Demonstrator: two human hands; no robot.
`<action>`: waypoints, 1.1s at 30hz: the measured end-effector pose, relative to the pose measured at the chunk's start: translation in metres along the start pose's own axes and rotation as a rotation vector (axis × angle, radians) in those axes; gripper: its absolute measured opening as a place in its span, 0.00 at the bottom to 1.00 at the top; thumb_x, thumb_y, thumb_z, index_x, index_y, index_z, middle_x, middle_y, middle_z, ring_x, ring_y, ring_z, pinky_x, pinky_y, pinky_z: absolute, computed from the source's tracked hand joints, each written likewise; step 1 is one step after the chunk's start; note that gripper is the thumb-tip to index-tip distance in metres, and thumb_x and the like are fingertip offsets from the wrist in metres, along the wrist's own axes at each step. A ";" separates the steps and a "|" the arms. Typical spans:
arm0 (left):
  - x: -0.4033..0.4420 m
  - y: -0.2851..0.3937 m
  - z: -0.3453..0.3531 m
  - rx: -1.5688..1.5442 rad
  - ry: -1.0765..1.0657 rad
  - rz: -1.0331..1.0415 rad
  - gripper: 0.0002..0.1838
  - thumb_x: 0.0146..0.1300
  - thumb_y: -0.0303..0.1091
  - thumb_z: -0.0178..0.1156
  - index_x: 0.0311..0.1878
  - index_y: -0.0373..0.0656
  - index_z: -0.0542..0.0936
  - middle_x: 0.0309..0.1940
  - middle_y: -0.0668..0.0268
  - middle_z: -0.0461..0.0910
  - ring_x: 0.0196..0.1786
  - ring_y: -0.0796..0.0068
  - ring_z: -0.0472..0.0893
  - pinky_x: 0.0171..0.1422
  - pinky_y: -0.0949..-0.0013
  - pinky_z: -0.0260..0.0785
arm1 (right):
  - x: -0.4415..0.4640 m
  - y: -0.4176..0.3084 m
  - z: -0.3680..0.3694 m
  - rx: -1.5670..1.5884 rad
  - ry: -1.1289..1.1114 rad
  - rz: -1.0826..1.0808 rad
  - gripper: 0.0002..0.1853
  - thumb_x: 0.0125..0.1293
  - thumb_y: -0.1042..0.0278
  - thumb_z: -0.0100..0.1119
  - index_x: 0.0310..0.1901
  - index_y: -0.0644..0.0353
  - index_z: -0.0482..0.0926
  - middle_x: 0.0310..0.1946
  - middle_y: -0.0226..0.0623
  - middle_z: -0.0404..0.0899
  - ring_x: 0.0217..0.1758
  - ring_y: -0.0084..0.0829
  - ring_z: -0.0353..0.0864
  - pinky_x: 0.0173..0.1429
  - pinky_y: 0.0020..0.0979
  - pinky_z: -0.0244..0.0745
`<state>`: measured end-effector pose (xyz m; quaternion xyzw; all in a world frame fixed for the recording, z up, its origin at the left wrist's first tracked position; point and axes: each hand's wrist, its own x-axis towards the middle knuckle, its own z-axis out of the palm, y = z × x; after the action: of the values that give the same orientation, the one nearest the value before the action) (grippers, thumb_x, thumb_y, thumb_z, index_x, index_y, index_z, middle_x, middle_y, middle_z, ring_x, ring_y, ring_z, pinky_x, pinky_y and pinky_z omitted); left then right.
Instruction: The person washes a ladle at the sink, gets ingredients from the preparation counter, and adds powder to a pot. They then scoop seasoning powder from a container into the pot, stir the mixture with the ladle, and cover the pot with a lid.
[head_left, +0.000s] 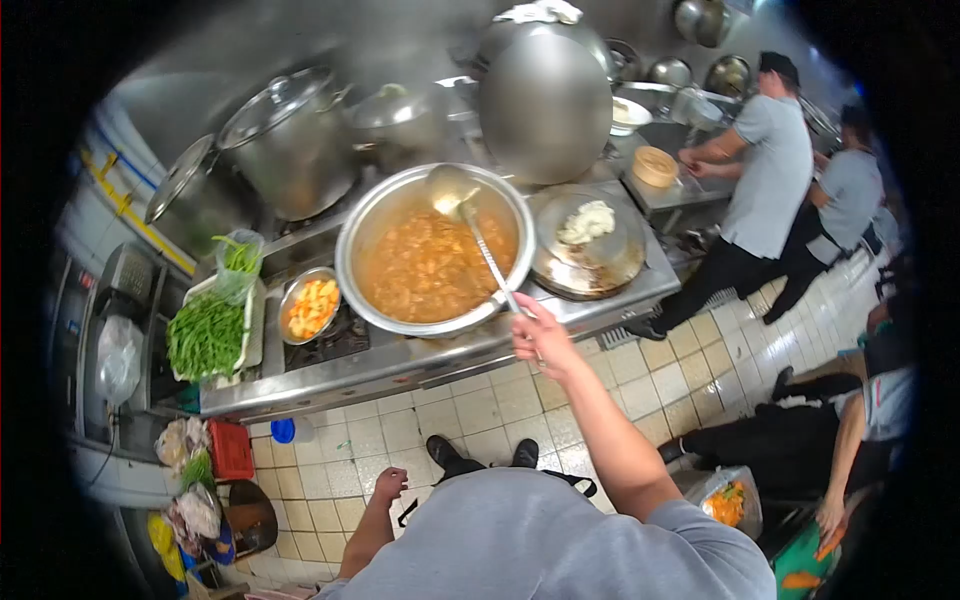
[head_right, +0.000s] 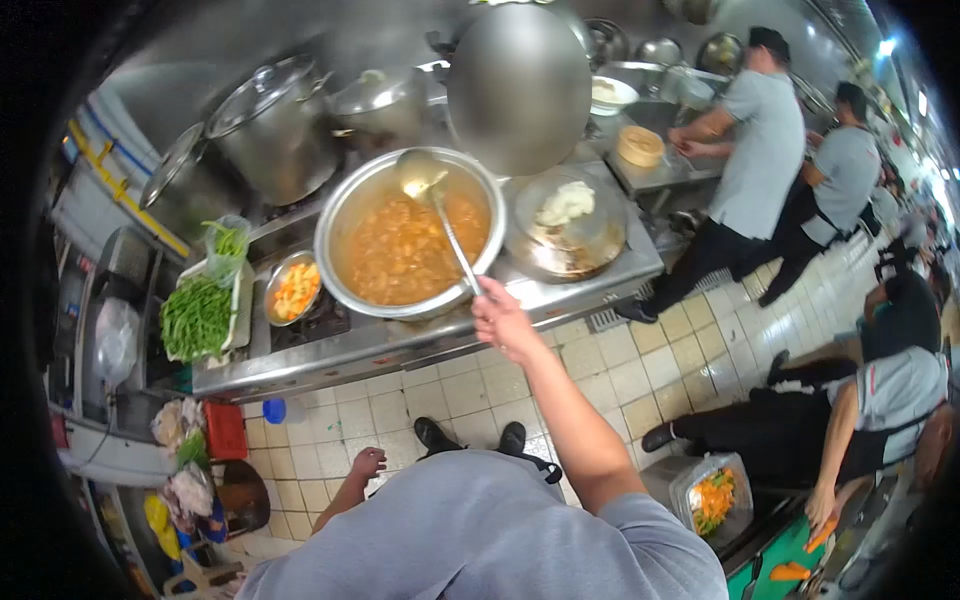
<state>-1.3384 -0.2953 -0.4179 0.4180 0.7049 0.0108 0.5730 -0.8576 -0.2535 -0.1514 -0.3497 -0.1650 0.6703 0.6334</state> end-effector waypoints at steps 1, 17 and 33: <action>0.006 0.012 0.009 0.095 -0.038 0.064 0.14 0.64 0.45 0.60 0.42 0.43 0.79 0.33 0.64 0.83 0.35 0.71 0.84 0.35 0.67 0.73 | 0.005 0.007 -0.009 -0.160 0.048 -0.017 0.25 0.73 0.73 0.49 0.70 0.50 0.61 0.30 0.29 0.67 0.23 0.18 0.59 0.25 0.21 0.56; -0.225 0.567 0.301 0.248 -0.230 1.550 0.12 0.64 0.40 0.58 0.39 0.40 0.80 0.34 0.53 0.82 0.40 0.51 0.82 0.45 0.58 0.74 | -0.287 0.103 -0.251 -0.269 0.847 -0.057 0.12 0.70 0.72 0.52 0.52 0.51 0.66 0.21 0.32 0.73 0.17 0.24 0.70 0.19 0.27 0.64; 0.089 0.741 0.455 1.325 0.269 0.877 0.18 0.65 0.42 0.57 0.55 0.48 0.83 0.57 0.61 0.81 0.61 0.63 0.80 0.60 0.57 0.72 | -0.341 0.242 -0.232 0.342 1.405 0.015 0.14 0.69 0.71 0.54 0.53 0.57 0.64 0.22 0.36 0.74 0.17 0.27 0.72 0.18 0.30 0.65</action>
<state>-0.5388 0.0285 -0.2788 0.9048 0.3993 -0.1352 0.0600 -0.8936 -0.6688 -0.3864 -0.5951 0.3909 0.3079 0.6311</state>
